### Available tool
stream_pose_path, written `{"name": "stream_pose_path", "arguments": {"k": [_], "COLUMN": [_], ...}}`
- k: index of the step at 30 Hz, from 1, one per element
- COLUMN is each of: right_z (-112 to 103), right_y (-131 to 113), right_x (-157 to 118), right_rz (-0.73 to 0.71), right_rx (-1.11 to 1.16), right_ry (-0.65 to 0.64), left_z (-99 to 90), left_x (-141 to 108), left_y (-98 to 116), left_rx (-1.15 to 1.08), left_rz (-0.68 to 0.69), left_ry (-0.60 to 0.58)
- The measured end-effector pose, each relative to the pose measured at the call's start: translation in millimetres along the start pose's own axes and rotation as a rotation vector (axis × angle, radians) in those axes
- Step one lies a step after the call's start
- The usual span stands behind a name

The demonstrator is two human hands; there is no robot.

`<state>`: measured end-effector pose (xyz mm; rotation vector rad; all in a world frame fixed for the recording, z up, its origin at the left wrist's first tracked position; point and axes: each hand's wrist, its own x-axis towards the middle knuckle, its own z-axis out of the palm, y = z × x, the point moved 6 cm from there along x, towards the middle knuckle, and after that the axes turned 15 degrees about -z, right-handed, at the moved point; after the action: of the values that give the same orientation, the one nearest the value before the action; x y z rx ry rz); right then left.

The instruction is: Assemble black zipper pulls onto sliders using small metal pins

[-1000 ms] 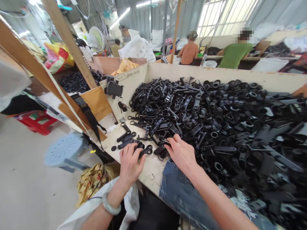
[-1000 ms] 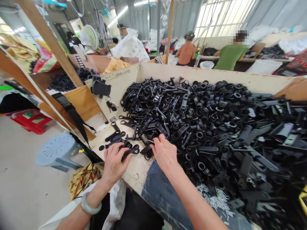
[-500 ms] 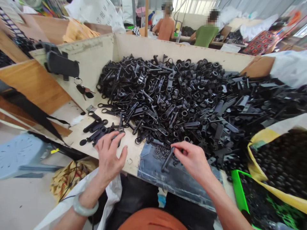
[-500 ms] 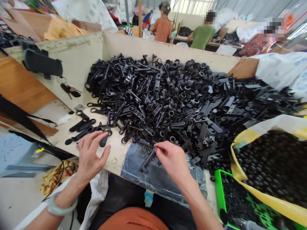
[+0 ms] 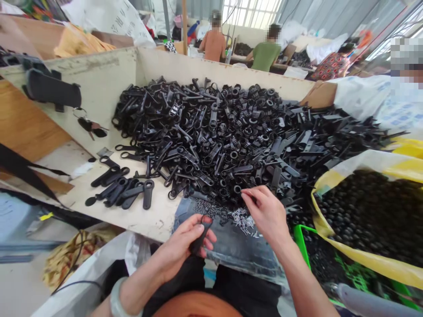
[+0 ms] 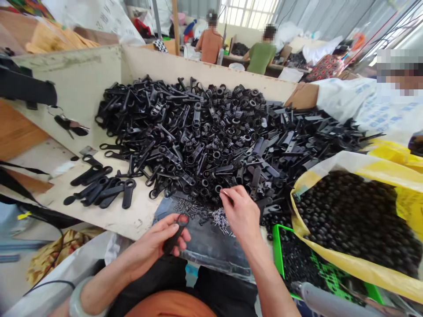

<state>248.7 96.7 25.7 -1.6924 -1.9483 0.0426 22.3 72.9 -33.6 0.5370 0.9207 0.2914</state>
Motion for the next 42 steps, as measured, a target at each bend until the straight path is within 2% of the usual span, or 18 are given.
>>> {"name": "stream_pose_path", "arguments": {"k": [3, 5, 6, 8, 11, 13, 15, 19, 25, 32, 42], "right_z": [13.5, 23.3, 24.9, 19.7, 6.2, 6.1, 10.6, 21.2, 27.5, 23.5, 24.0], "right_y": [-0.1, -3.5, -5.0, -7.7, -16.5, -32.5, -54.6, -80.7, -79.7, -87.1, -92.4], "right_x": [17.9, 23.0, 23.7, 21.5, 9.1, -2.7, -16.4, -37.8, -45.4, -49.1, -56.5], "right_rz": [-0.054, -0.110, -0.135, -0.163, -0.193, -0.250, -0.333, -0.408, -0.418, -0.463, -0.366], "right_rx": [-0.309, -0.381, -0.386, -0.334, -0.044, 0.199, 0.301, 0.295, 0.295, 0.263, 0.176], "right_ry": [-0.124, -0.170, -0.150, -0.022, 0.164, 0.138, 0.070, 0.065, 0.086, 0.089, 0.127], "left_z": [8.6, 12.6, 13.6, 13.9, 11.9, 10.9, 11.1, 12.3, 8.8, 4.3, 3.4], "left_x": [-1.7, -2.9, -3.5, -4.8, -6.3, -6.7, -6.9, -7.7, -9.6, -10.4, -10.9], "left_y": [7.4, 10.2, 11.1, 12.3, 12.7, 12.3, 11.8, 9.4, 1.9, -2.7, -12.0], "left_rx": [-0.049, -0.076, -0.086, -0.089, -0.068, -0.035, 0.019, 0.183, 0.365, 0.439, 0.437], "left_rz": [0.030, 0.039, 0.039, 0.039, 0.044, 0.056, 0.077, 0.111, 0.139, 0.158, 0.159], "left_ry": [-0.020, -0.018, -0.015, -0.010, 0.007, 0.027, 0.051, 0.110, 0.178, 0.181, 0.216]}}
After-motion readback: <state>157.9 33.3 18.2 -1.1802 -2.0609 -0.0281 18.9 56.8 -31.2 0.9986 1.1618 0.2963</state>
